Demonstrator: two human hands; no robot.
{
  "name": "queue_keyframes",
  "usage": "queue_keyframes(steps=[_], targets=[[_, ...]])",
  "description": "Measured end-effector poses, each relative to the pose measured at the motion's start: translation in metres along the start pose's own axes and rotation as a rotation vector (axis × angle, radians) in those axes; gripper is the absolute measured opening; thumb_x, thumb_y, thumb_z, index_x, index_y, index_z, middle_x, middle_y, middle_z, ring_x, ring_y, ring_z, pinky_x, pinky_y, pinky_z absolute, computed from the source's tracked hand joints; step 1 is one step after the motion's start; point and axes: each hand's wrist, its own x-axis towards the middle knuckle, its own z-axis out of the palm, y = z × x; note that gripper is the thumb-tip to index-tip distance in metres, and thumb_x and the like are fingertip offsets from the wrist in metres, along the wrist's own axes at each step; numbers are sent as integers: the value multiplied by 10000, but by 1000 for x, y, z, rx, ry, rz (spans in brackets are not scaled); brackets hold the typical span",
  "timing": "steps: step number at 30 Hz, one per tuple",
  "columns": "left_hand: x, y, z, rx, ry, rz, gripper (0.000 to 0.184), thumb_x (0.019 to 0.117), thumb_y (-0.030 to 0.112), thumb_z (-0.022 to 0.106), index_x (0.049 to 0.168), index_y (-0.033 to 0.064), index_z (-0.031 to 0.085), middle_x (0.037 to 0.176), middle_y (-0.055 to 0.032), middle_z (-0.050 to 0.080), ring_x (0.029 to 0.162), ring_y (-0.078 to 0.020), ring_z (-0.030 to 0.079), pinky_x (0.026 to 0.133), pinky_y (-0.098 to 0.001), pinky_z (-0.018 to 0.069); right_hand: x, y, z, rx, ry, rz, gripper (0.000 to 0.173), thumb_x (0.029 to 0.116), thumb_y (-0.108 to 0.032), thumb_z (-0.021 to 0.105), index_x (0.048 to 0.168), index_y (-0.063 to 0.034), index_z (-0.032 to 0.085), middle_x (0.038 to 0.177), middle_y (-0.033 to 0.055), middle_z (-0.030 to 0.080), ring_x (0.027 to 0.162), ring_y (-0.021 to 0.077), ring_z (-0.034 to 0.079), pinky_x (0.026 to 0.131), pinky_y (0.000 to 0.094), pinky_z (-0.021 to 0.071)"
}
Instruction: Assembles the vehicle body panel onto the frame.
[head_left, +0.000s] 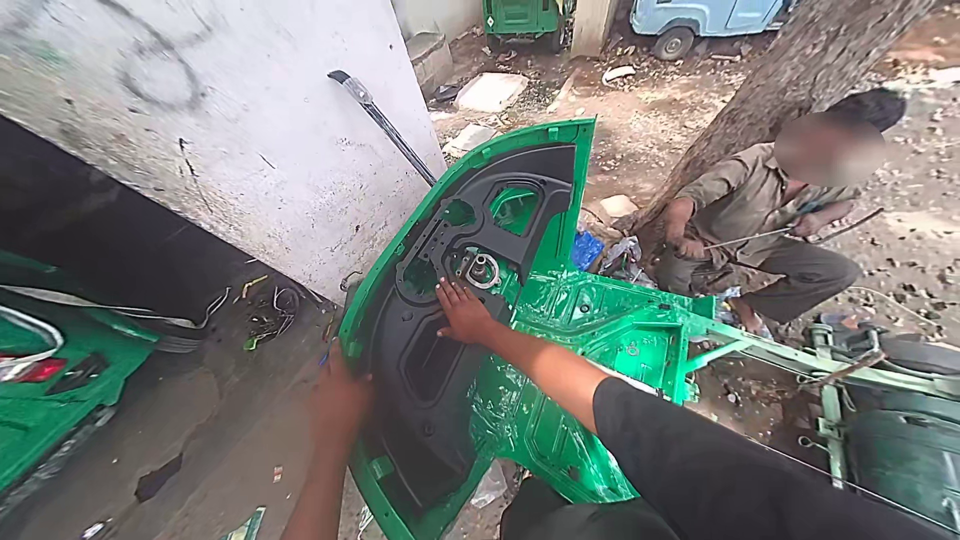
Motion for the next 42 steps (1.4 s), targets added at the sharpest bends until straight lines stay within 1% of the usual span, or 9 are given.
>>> queue_keyframes(steps=[9, 14, 16, 19, 24, 27, 33, 36, 42], targets=[[-3, 1, -5, 11, -30, -9, 988, 897, 195, 748, 1667, 235, 130, 1559, -230, 433, 1298, -481, 546, 1023, -657, 466, -219, 84, 73, 565, -17, 386, 708, 1024, -538, 546, 1598, -159, 378, 1361, 94, 672, 1227, 261, 663, 1067, 516, 518], [-3, 2, -5, 9, -34, -11, 990, 900, 189, 750, 1667, 238, 125, 1555, -249, 431, 1283, -492, 554, 1021, -656, 463, -439, 202, 180, 476, -622, 895, 864, 1006, -530, 621, 1643, -90, 235, 1451, 310, 543, 1343, 472, 544, 1121, 633, 421], [-4, 2, -4, 8, -32, -8, 988, 902, 174, 750, 1666, 223, 126, 1559, -266, 418, 1294, -513, 536, 1024, -662, 457, -516, 217, 178, 567, -573, 1176, 757, 1046, -460, 587, 1586, 0, 323, 1485, 310, 509, 1355, 448, 538, 1110, 591, 437], [-3, 0, -2, 10, -17, 2, 987, 893, 174, 766, 1663, 206, 150, 1558, -278, 411, 1303, -522, 524, 1035, -671, 445, -583, 222, 191, 661, -264, 1635, 575, 1041, -469, 564, 1367, 4, 574, 1200, 226, 670, 999, 326, 690, 842, 500, 569], [-2, -2, 0, -1, -11, 21, 994, 884, 161, 771, 1662, 201, 153, 1551, -279, 421, 1323, -520, 509, 1061, -674, 420, -581, 233, 225, 528, -309, 1376, 422, 938, -202, 713, 1308, -12, 641, 1205, 265, 694, 1099, 419, 690, 956, 610, 540], [-3, -2, 0, -26, -11, 32, 994, 885, 149, 766, 1663, 203, 149, 1552, -289, 414, 1320, -531, 504, 1052, -688, 418, -517, 220, 226, 716, -191, 1229, 364, 965, -359, 732, 1165, -54, 727, 977, 176, 749, 841, 327, 734, 801, 551, 591], [-7, -2, -1, -31, -8, 43, 990, 886, 149, 759, 1664, 195, 149, 1542, -283, 434, 1310, -518, 524, 1048, -682, 428, -416, 166, 180, 643, -363, 732, 381, 891, -297, 812, 1215, -112, 735, 961, 122, 769, 874, 273, 734, 896, 530, 565], [-7, -1, -4, -26, -17, 37, 977, 890, 148, 751, 1663, 205, 156, 1545, -281, 431, 1316, -516, 519, 1047, -685, 427, -413, 157, 182, 691, -349, 742, 419, 909, -407, 801, 1183, -98, 729, 862, 110, 742, 726, 235, 701, 796, 479, 579], [-7, -3, -4, -23, -19, 37, 973, 888, 165, 751, 1660, 195, 159, 1528, -294, 438, 1325, -518, 507, 1058, -687, 418, -483, 188, 214, 554, -502, 956, 311, 951, -326, 728, 1096, -51, 753, 1003, 169, 754, 941, 334, 717, 910, 577, 536]])
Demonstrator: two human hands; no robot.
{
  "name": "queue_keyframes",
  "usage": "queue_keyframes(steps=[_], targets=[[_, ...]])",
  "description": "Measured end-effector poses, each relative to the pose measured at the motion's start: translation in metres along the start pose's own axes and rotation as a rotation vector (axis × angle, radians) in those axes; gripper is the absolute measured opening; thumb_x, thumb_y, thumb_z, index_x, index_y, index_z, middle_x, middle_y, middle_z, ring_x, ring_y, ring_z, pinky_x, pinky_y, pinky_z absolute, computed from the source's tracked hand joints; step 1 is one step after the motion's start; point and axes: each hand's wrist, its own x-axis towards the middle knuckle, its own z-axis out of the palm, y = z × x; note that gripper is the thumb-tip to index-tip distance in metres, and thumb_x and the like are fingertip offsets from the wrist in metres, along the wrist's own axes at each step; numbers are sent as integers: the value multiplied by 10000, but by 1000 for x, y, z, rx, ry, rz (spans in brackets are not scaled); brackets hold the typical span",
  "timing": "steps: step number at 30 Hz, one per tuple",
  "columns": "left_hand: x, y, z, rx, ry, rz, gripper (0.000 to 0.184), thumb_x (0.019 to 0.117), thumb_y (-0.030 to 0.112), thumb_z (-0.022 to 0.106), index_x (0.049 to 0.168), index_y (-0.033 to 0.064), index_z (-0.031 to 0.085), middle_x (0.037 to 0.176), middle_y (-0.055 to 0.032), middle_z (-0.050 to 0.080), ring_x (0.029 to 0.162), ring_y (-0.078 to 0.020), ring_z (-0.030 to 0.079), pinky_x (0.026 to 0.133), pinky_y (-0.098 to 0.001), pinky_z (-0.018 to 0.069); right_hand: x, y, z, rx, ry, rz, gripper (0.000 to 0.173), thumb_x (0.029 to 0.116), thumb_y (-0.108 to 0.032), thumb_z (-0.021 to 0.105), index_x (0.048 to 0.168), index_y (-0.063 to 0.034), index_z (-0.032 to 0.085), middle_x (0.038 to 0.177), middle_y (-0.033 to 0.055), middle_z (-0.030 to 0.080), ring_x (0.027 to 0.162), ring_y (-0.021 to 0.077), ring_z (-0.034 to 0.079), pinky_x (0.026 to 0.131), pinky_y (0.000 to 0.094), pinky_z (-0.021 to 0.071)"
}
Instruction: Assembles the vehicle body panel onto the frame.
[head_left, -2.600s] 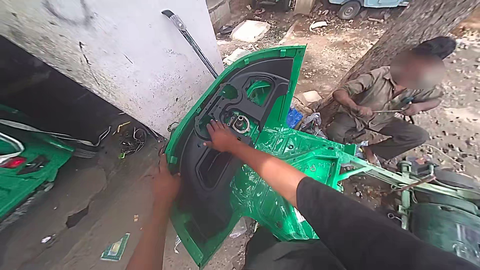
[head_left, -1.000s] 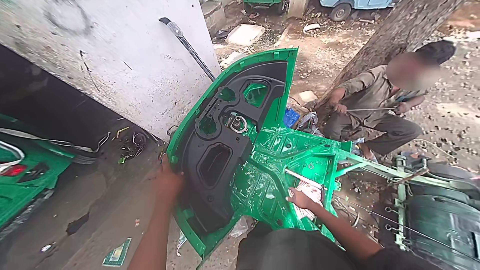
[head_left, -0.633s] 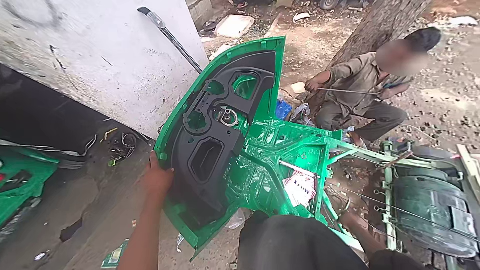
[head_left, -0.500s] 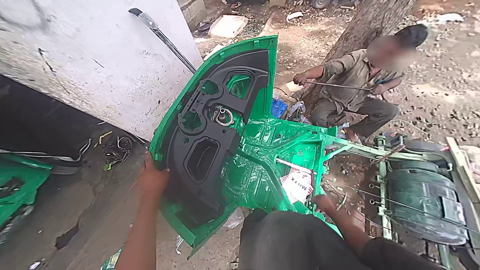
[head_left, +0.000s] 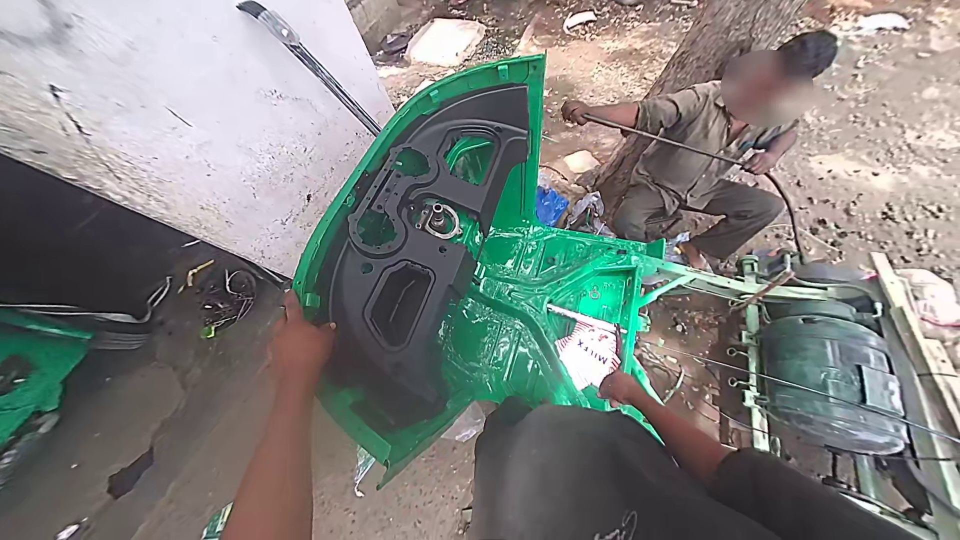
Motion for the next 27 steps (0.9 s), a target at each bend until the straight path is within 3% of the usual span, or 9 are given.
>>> queue_keyframes(steps=[5, 8, 13, 15, 17, 21, 23, 25, 27], targets=[[-2, 0, -1, -20, 1, 10, 986, 882, 171, 766, 1658, 189, 158, 1539, -341, 384, 1331, -569, 464, 1053, -715, 394, -23, 69, 22, 78, 50, 232, 331, 995, -303, 670, 1209, -57, 729, 1198, 215, 713, 1143, 386, 669, 1004, 598, 497], [0, -7, 3, -48, 16, 15, 990, 873, 173, 770, 1655, 192, 163, 1539, -351, 374, 1320, -584, 461, 1045, -735, 388, -37, 77, 36, -20, 89, 320, 316, 911, -300, 747, 1112, -57, 754, 1177, 200, 720, 1146, 373, 669, 988, 590, 510], [0, -9, 2, -40, -7, 11, 1033, 857, 207, 792, 1657, 201, 138, 1537, -342, 378, 1350, -585, 431, 1006, -740, 423, -47, 39, 74, 37, 197, 266, 329, 880, -350, 777, 1028, -56, 776, 1131, 196, 737, 1124, 393, 676, 968, 616, 513], [-1, -8, 2, -42, -18, 7, 1059, 850, 220, 803, 1660, 201, 120, 1530, -353, 377, 1339, -607, 424, 967, -752, 441, -58, 6, 80, 2, 180, 203, 395, 838, -444, 816, 1008, -89, 785, 1125, 172, 739, 1137, 372, 670, 976, 605, 513], [-1, -11, 2, -66, -25, 11, 1094, 834, 209, 822, 1658, 184, 103, 1536, -368, 355, 1339, -630, 403, 967, -773, 424, -69, -18, 89, 84, 207, 114, 483, 811, -530, 837, 947, -72, 773, 1022, 174, 735, 1043, 357, 679, 927, 602, 517], [-2, -10, 1, -64, -37, 24, 1129, 822, 246, 840, 1659, 179, 85, 1554, -365, 331, 1323, -631, 418, 963, -773, 420, -86, -32, 118, 370, 257, 146, 701, 876, -716, 676, 889, -17, 727, 922, 176, 727, 888, 329, 699, 841, 569, 539], [-3, -10, 0, -72, -48, 21, 1138, 822, 262, 841, 1661, 178, 77, 1564, -364, 315, 1321, -634, 416, 936, -782, 428, -92, -23, 135, 446, 231, 218, 788, 917, -776, 550, 937, -11, 739, 959, 182, 734, 911, 337, 705, 858, 571, 541], [-3, -12, 0, -96, -47, 26, 1117, 830, 267, 831, 1660, 180, 88, 1559, -357, 326, 1323, -635, 410, 924, -791, 430, -92, -2, 157, 492, 235, 232, 762, 967, -738, 501, 990, -18, 751, 1004, 176, 745, 961, 343, 711, 905, 581, 539], [-4, -15, -1, -121, -43, 36, 1081, 845, 286, 819, 1659, 184, 116, 1572, -332, 329, 1341, -620, 402, 931, -786, 431, -95, 25, 181, 538, 295, 232, 673, 991, -659, 541, 1042, -20, 746, 1038, 179, 746, 990, 349, 709, 926, 597, 534]])
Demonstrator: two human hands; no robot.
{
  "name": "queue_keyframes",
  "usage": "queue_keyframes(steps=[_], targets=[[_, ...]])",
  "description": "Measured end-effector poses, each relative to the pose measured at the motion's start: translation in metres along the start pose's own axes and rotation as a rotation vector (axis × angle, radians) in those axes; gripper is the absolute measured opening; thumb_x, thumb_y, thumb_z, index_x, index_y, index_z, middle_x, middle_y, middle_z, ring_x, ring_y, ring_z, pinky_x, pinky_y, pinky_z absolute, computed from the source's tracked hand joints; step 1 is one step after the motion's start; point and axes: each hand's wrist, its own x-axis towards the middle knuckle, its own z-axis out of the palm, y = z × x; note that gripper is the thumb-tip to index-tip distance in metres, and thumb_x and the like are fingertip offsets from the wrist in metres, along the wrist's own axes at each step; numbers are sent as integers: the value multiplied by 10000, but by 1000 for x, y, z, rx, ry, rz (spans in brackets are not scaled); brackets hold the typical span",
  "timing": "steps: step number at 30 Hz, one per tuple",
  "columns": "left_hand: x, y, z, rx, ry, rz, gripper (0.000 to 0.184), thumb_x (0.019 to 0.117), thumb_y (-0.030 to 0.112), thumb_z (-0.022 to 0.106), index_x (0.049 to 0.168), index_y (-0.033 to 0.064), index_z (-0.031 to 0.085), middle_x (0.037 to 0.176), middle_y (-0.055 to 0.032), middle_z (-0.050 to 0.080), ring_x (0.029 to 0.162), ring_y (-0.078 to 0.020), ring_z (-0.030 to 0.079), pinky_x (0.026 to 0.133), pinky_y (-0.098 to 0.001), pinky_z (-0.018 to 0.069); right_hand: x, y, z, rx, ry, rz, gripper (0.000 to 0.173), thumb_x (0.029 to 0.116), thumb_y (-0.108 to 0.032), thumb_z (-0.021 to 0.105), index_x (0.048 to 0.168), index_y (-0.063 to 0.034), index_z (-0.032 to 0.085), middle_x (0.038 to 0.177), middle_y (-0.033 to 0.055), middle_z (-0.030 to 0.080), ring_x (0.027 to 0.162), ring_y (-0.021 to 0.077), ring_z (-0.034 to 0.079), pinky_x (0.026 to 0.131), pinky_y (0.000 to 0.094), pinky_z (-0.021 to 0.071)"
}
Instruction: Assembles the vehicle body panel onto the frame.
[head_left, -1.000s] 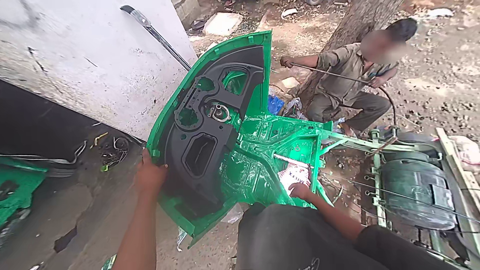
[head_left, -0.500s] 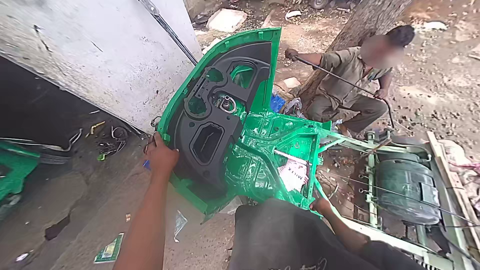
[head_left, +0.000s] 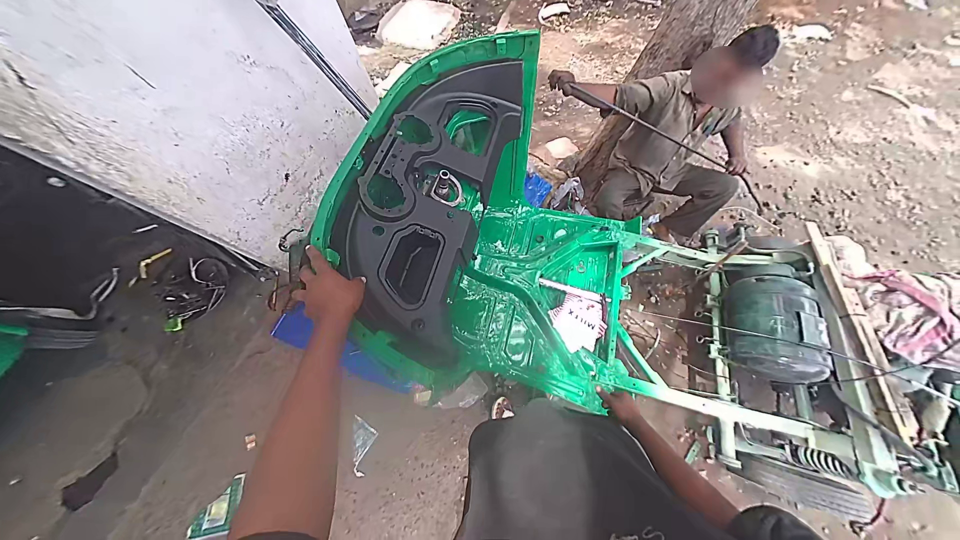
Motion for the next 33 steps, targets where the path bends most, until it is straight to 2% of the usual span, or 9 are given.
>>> queue_keyframes(steps=[4, 7, 10, 15, 18, 21, 23, 28, 33], targets=[[0, -4, 1, -26, 35, 35, 1011, 854, 321, 805, 1649, 195, 193, 1666, -221, 240, 1431, -588, 304, 952, -814, 389, -25, 34, -6, -38, 59, 58, 531, 965, -542, 667, 1113, -36, 733, 1071, 226, 711, 1005, 387, 676, 903, 620, 515], [-2, -6, 3, -11, 66, 103, 910, 867, 314, 781, 1622, 189, 289, 1709, -135, 176, 1480, -575, 210, 967, -857, 315, -42, 56, -7, -91, 27, 127, 539, 977, -537, 664, 1112, -20, 734, 1061, 238, 715, 995, 390, 683, 899, 607, 524], [-3, -7, 3, -16, 93, 156, 813, 890, 289, 752, 1593, 174, 361, 1707, -89, 212, 1508, -547, 172, 999, -859, 272, -46, 69, -4, -7, 33, 171, 527, 991, -521, 654, 1100, -9, 715, 1033, 220, 707, 933, 351, 684, 833, 568, 541], [-6, -7, 3, 22, 97, 218, 722, 911, 281, 729, 1554, 147, 430, 1692, -85, 262, 1513, -511, 204, 1031, -831, 280, -56, 64, 2, 8, 10, 80, 398, 978, -415, 699, 1064, -27, 724, 977, 203, 716, 883, 336, 690, 819, 567, 545], [-8, -7, 3, 37, 92, 261, 664, 913, 255, 734, 1514, 126, 484, 1678, -109, 290, 1506, -499, 239, 1069, -806, 270, -63, 53, 3, -117, -44, 29, 413, 969, -440, 686, 1117, -57, 733, 1103, 201, 723, 1067, 360, 681, 953, 606, 515], [-7, -6, 3, 63, 70, 281, 645, 916, 247, 731, 1499, 91, 501, 1674, -149, 279, 1477, -493, 311, 1064, -756, 352, -66, 54, 4, -159, -49, 22, 432, 969, -464, 682, 1152, -75, 734, 1149, 203, 718, 1136, 372, 664, 996, 617, 494], [-5, -5, 3, 64, 61, 292, 628, 916, 239, 728, 1483, 72, 516, 1674, -170, 269, 1466, -493, 332, 1071, -730, 371, -65, 59, 5, -124, -23, 29, 431, 964, -479, 683, 1141, -89, 739, 1134, 193, 724, 1124, 364, 669, 992, 614, 496], [-3, -7, 4, 69, 70, 335, 520, 916, 219, 718, 1388, 33, 603, 1664, -205, 277, 1477, -480, 327, 1145, -665, 341, -59, 77, 7, 26, 34, 57, 396, 976, -437, 677, 1145, -84, 744, 1127, 201, 726, 1100, 373, 677, 974, 627, 501], [-3, -6, 4, 84, 81, 330, 468, 907, 209, 724, 1335, 41, 643, 1662, -191, 290, 1471, -475, 339, 1149, -655, 341, -52, 82, 5, 151, 64, 90, 443, 991, -462, 662, 1155, -58, 737, 1136, 206, 720, 1101, 369, 672, 979, 612, 501]])
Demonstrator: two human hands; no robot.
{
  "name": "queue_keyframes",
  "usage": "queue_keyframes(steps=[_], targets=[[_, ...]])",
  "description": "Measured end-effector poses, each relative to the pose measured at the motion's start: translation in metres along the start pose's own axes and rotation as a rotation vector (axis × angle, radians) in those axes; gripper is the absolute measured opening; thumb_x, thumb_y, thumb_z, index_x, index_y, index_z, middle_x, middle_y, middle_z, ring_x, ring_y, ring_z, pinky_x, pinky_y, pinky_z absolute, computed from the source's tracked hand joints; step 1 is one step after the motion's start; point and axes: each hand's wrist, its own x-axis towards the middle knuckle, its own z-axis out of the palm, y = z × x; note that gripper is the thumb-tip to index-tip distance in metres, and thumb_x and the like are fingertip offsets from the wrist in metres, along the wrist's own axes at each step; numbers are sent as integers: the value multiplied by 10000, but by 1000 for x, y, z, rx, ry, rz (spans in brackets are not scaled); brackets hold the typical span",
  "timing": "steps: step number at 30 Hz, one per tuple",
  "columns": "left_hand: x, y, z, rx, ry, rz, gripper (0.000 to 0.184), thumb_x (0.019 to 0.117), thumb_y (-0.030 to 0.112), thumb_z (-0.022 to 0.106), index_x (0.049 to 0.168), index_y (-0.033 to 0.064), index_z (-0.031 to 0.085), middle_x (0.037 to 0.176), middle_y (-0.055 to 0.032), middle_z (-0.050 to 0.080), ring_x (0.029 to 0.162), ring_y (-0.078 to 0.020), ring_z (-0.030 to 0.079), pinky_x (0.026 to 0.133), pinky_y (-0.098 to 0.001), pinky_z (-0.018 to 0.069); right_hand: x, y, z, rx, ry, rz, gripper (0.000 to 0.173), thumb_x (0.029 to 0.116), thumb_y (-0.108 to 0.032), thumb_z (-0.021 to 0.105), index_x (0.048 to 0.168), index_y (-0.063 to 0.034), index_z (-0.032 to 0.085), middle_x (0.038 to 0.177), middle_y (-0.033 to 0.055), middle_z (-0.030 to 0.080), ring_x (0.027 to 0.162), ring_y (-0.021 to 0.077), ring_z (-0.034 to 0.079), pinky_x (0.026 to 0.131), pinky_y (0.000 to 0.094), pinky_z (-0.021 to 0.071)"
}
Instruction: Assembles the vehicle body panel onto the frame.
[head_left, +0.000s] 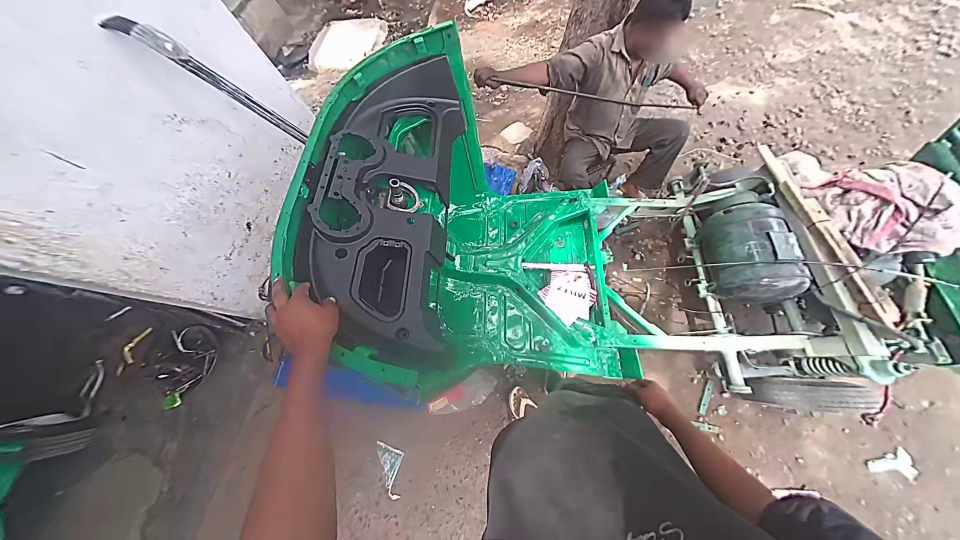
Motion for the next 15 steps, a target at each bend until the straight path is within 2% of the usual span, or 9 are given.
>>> queue_keyframes(steps=[2, 4, 7, 9, 13, 15], targets=[[-1, 0, -1, 10, -4, -4, 469, 912, 206, 719, 1346, 47, 640, 1662, -188, 293, 1470, -484, 335, 1150, -666, 328, 3, -3, -2, 17, -8, 6, 444, 989, -461, 666, 1146, -53, 738, 1124, 207, 721, 1088, 368, 675, 971, 609, 507], [-2, 4, -2, 31, 2, -36, 542, 905, 233, 724, 1413, 90, 598, 1680, -165, 264, 1472, -500, 319, 1117, -700, 342, 10, -8, -8, 14, -25, -2, 448, 984, -476, 672, 1134, -61, 746, 1118, 204, 723, 1086, 364, 676, 971, 608, 506], [-3, 7, 0, 22, 29, -115, 820, 877, 271, 752, 1595, 194, 363, 1720, -168, 104, 1482, -558, 246, 1067, -756, 344, 27, -16, -20, -1, -32, -27, 446, 973, -492, 682, 1111, -74, 749, 1063, 198, 723, 1006, 354, 683, 909, 599, 523], [-3, 8, 1, 12, 58, -155, 945, 858, 280, 766, 1641, 221, 240, 1721, -179, 79, 1483, -568, 234, 1064, -764, 343, 40, -20, -27, -6, -47, -37, 425, 967, -478, 695, 1098, -78, 751, 1038, 192, 725, 966, 346, 690, 874, 591, 537], [-4, 13, 0, -15, 69, -239, 995, 872, 282, 769, 1650, 125, 169, 1700, -237, 115, 1475, -565, 258, 1083, -730, 353, 59, -29, -40, -19, -114, -28, 418, 980, -462, 687, 1119, -71, 743, 1044, 188, 720, 962, 330, 686, 866, 571, 539], [-4, 16, -1, -20, 60, -274, 995, 882, 286, 765, 1648, 93, 160, 1697, -247, 119, 1475, -559, 266, 1094, -712, 356, 69, -37, -48, -32, -139, -27, 427, 986, -450, 682, 1146, -57, 735, 1087, 199, 722, 1026, 344, 687, 919, 585, 534]])
